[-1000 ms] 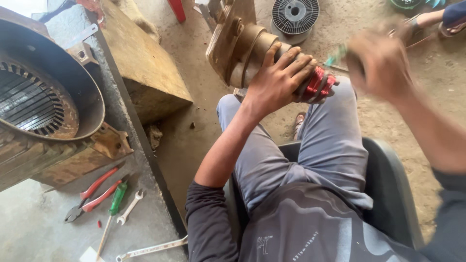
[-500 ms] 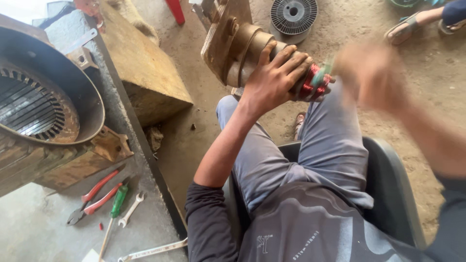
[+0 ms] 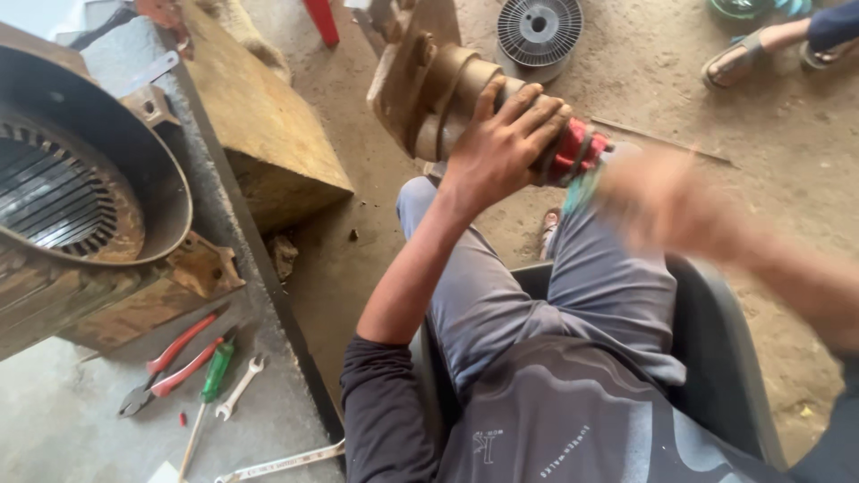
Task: The person sits in a chair with a motor rotor assembly mounted on a wooden plate resting on their lap. They wrap red insulating tape and wire around the rotor end and use a small green tool to tuck and secure the windings, holding the assembly steady with the other hand.
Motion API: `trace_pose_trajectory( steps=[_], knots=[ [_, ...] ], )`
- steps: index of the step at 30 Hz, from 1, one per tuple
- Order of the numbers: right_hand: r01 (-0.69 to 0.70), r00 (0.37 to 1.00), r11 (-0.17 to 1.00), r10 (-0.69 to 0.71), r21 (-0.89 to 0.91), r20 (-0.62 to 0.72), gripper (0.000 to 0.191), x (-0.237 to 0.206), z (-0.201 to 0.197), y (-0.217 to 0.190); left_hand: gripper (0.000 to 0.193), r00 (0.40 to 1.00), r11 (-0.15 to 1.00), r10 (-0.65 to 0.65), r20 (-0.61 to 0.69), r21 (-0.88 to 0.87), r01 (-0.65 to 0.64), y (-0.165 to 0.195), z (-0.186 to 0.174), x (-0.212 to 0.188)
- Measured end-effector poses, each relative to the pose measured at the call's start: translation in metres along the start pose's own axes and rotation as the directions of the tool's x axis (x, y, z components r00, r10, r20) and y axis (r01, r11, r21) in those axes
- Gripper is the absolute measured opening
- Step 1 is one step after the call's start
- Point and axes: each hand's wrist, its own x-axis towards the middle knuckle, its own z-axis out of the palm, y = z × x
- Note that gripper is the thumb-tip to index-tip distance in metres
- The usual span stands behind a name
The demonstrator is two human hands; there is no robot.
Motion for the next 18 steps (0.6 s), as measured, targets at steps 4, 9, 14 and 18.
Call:
trace_pose_trajectory(
  steps=[4,9,14,18],
  knots=[
    [-0.01,0.999,0.831,0.03,-0.555,0.027,0.015,0.062,-0.009,0.062,0.075,1.0,1.0,0.008,0.0,-0.001,-0.008,0.004,-0.009,-0.003],
    [-0.224,0.967,0.968,0.235,-0.114,0.096,0.033,0.016,0.129,0.051,0.077,1.0,0.999,-0.024,0.018,-0.022,0.024,0.004,-0.014,-0.002],
    [-0.148,0.984,0.909,0.174,-0.391,0.033,0.035,0.012,0.17,0.079,0.072,0.999,0.999,0.043,0.034,-0.002,-0.043,0.01,-0.008,-0.008],
    [-0.59,0.763,0.694,0.647,-0.413,-0.002,0.025,0.075,0.099,0.148,0.059,0.995,0.994,0.104,0.001,-0.017,-0.104,0.025,-0.003,-0.014]
  ],
)
